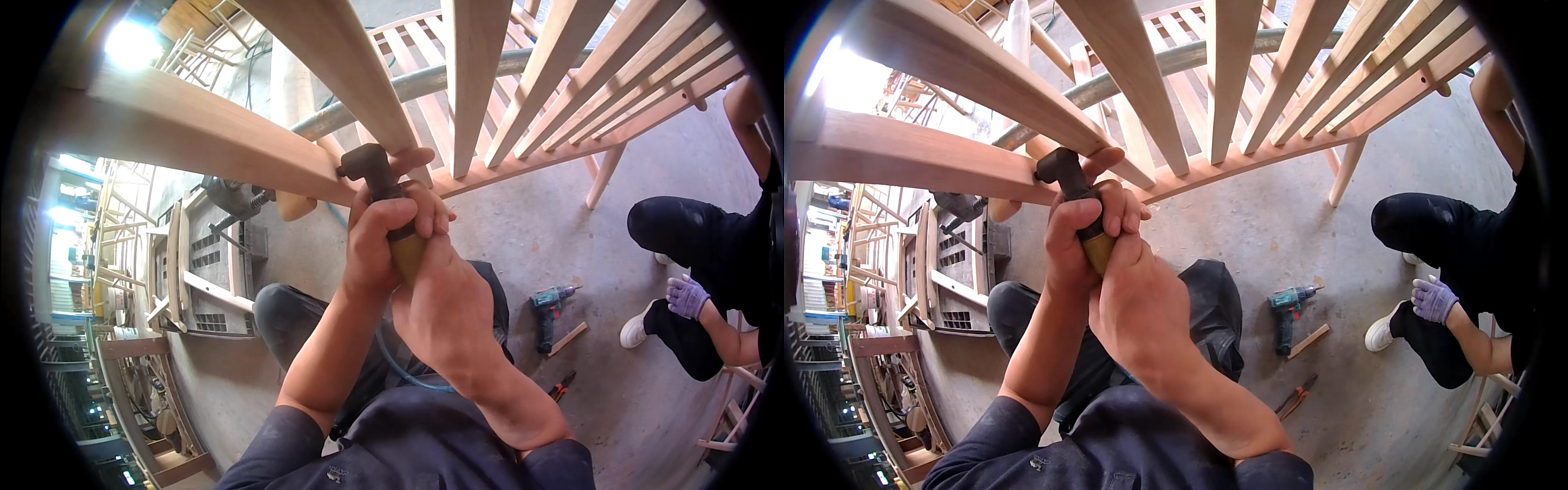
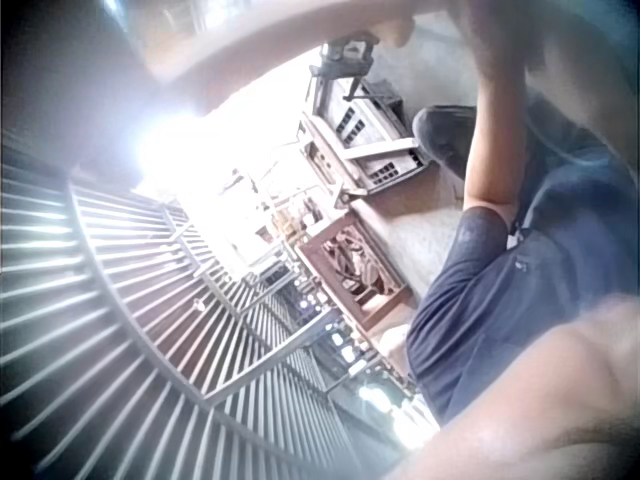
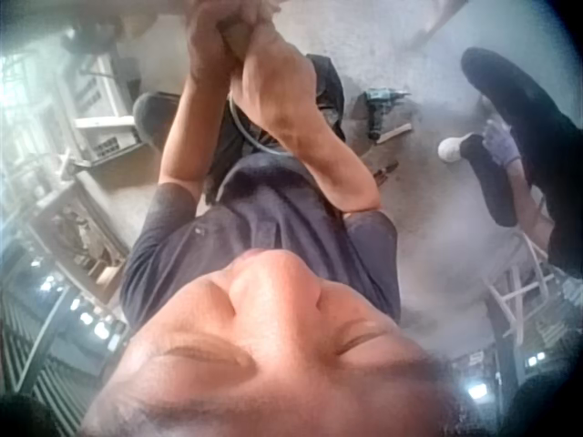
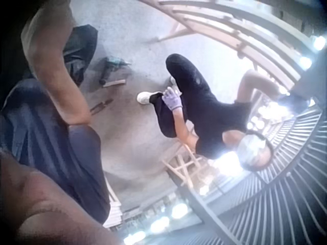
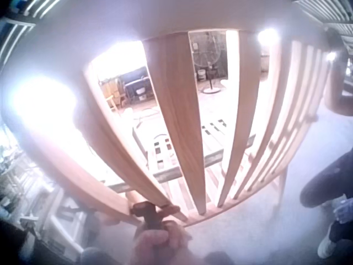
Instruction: The person assembles a wooden chair by using a pneumatic nail gun to fasten the slats to the frame. They also use pliers to adjust a clamp and a utility knife to trim a small piece of wood on the chair leg.
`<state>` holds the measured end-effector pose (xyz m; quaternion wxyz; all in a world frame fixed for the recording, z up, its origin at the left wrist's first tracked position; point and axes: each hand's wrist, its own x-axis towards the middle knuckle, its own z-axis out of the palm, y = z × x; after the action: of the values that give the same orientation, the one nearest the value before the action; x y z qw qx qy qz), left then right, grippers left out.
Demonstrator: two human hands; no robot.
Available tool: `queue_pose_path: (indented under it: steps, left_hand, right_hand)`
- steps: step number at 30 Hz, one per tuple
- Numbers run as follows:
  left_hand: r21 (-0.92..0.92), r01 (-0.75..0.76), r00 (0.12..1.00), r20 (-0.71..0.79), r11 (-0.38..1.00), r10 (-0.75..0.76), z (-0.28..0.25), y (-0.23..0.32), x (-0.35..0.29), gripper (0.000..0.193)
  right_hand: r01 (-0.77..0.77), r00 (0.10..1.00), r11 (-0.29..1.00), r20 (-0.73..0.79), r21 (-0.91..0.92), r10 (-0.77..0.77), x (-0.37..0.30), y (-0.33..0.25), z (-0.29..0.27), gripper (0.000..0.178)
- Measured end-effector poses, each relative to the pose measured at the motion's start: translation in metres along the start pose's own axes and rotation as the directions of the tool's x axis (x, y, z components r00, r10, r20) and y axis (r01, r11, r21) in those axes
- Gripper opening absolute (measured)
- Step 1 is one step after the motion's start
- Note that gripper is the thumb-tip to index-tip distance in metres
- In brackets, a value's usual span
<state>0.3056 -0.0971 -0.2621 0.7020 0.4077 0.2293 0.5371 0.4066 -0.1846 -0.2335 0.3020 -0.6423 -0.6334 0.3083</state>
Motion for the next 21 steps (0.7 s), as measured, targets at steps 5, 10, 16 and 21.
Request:
queue_pose_path:
  steps: [5,10,16,21]
  left_hand:
    - [-0.017,0.001,0.999,-0.034,1.000,-0.002,0.0000,0.0002,-0.0002,0.061]
    - [0.067,-0.009,0.994,-0.112,0.998,0.016,0.0036,0.0000,-0.0005,0.059]
    - [0.042,-0.017,0.999,-0.048,0.999,0.019,0.0011,0.0010,-0.0005,0.064]
    - [0.022,-0.024,0.999,-0.043,0.999,0.025,-0.0017,-0.0002,-0.0012,0.069]
  right_hand:
    - [0.050,0.999,0.998,-0.024,0.049,-0.049,0.0032,0.0032,0.0009,0.044]
    - [0.060,0.998,0.990,0.021,0.130,-0.064,0.0084,0.0098,-0.0037,0.044]
    - [0.009,0.999,0.997,0.042,0.073,-0.012,0.0051,0.0027,-0.0026,0.045]
    - [0.027,0.999,0.999,0.037,0.028,-0.028,0.0043,0.0002,-0.0028,0.046]
